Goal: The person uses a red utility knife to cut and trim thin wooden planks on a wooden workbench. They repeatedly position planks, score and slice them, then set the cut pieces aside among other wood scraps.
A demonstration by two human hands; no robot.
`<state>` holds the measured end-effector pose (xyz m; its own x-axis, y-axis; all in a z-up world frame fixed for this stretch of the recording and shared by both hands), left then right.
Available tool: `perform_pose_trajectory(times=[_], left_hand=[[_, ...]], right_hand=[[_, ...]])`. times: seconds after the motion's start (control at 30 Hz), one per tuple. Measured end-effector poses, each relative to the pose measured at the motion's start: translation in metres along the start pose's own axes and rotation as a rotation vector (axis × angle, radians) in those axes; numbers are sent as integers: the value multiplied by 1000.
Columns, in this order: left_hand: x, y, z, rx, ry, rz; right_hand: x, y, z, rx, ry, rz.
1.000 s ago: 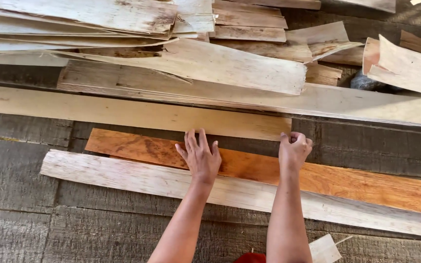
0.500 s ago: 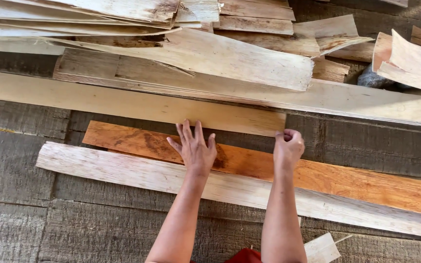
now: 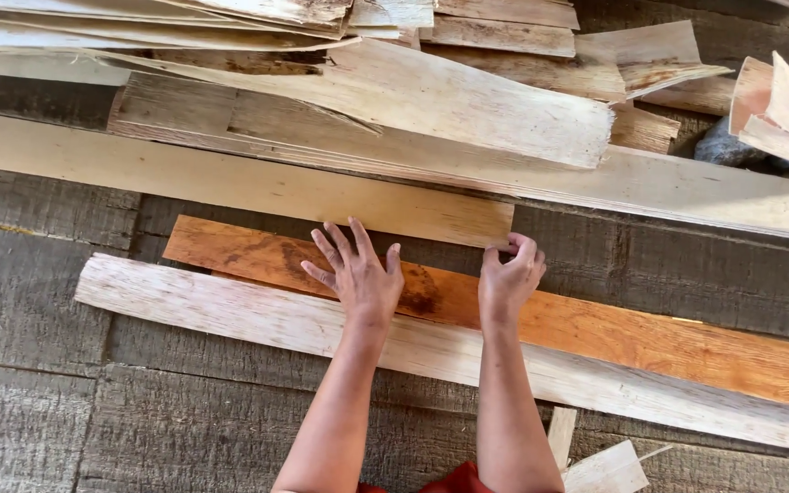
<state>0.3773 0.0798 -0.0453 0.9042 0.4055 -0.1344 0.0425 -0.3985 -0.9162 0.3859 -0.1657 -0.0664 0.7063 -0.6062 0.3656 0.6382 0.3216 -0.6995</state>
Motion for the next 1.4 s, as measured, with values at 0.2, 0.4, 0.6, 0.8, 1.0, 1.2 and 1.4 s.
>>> perform_pose_trajectory(times=[0.2, 0.4, 0.6, 0.8, 1.0, 1.2, 1.4], left_hand=[[5, 7, 4, 6, 13, -44], [6, 6, 7, -4, 9, -41], [-2, 2, 0, -47, 11, -30], [-2, -1, -2, -35, 5, -11], [2, -2, 5, -40, 8, -34], [6, 4, 11, -47, 1, -42], [4, -2, 5, -100, 41, -71]], right_hand=[[-15, 16, -4, -50, -167, -87], [-14, 20, 4, -56, -194, -69], [-17, 13, 16, -11, -140, -26], [-25, 24, 39, 84, -139, 31], [-23, 11, 57, 131, -154, 20], [-31, 19, 46, 185, -148, 68], [-25, 8, 54, 262, -31, 154]])
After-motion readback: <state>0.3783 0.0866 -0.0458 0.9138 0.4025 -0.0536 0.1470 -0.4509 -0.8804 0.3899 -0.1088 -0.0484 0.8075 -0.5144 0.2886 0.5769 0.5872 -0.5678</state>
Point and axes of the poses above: each hand's wrist, its own x-axis towards the middle knuckle, its own y-axis out of the palm, z = x × y, the point moved 5 cm from there along x, towards the middle knuckle, and after that the axes turned 8 degrees about -z, right-handed, at the moved point
